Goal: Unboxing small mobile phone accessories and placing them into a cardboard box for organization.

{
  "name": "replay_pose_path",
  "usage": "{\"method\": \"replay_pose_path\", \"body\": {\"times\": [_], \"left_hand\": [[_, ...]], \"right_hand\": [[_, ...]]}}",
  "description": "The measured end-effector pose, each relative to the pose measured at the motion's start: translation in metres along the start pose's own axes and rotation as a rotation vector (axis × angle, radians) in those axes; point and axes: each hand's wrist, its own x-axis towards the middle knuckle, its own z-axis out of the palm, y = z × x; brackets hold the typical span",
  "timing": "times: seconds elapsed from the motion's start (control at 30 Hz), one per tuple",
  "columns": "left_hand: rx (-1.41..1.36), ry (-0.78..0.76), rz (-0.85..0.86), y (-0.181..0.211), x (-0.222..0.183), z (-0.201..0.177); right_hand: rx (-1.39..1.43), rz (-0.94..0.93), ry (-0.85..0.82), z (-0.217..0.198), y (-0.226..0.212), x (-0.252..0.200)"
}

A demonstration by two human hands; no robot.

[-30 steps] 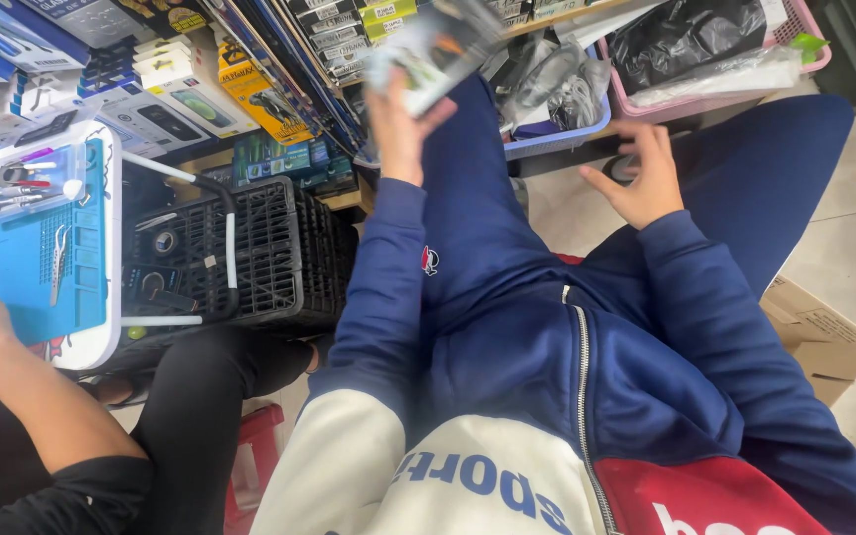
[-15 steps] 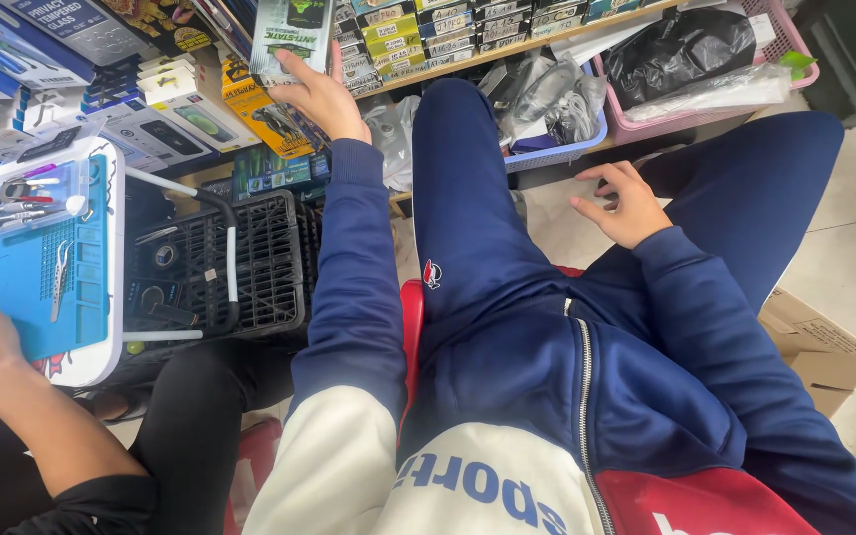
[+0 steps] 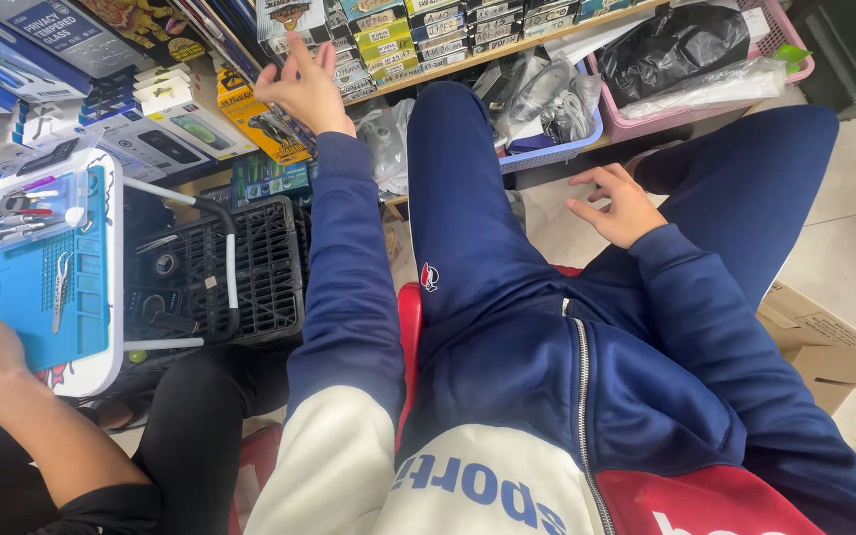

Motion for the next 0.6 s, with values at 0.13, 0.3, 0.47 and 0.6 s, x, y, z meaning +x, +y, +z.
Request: {"method": "replay_pose_path", "body": {"times": [0.13, 0.3, 0.47, 0.6], "left_hand": [[0.175, -0.179, 0.040, 0.005, 0.005, -0.007], [0.660, -0.552, -0.332, 0.038, -0.035, 0.006], [1.181, -0.822, 0.221, -0.024, -0.105, -0.004], [1.444, -0.936, 0.522, -0.043, -0.182, -0.013]], "right_hand": [[-0.010, -0.017, -0.001, 0.002, 0.007, 0.003], [-0.012, -0.044, -0.005, 0.005, 0.014, 0.006], [-0.014, -0.001, -0.047, 0.001, 0.006, 0.003], [0.042, -0.175, 0.105, -0.017, 0.021, 0.005]]}}
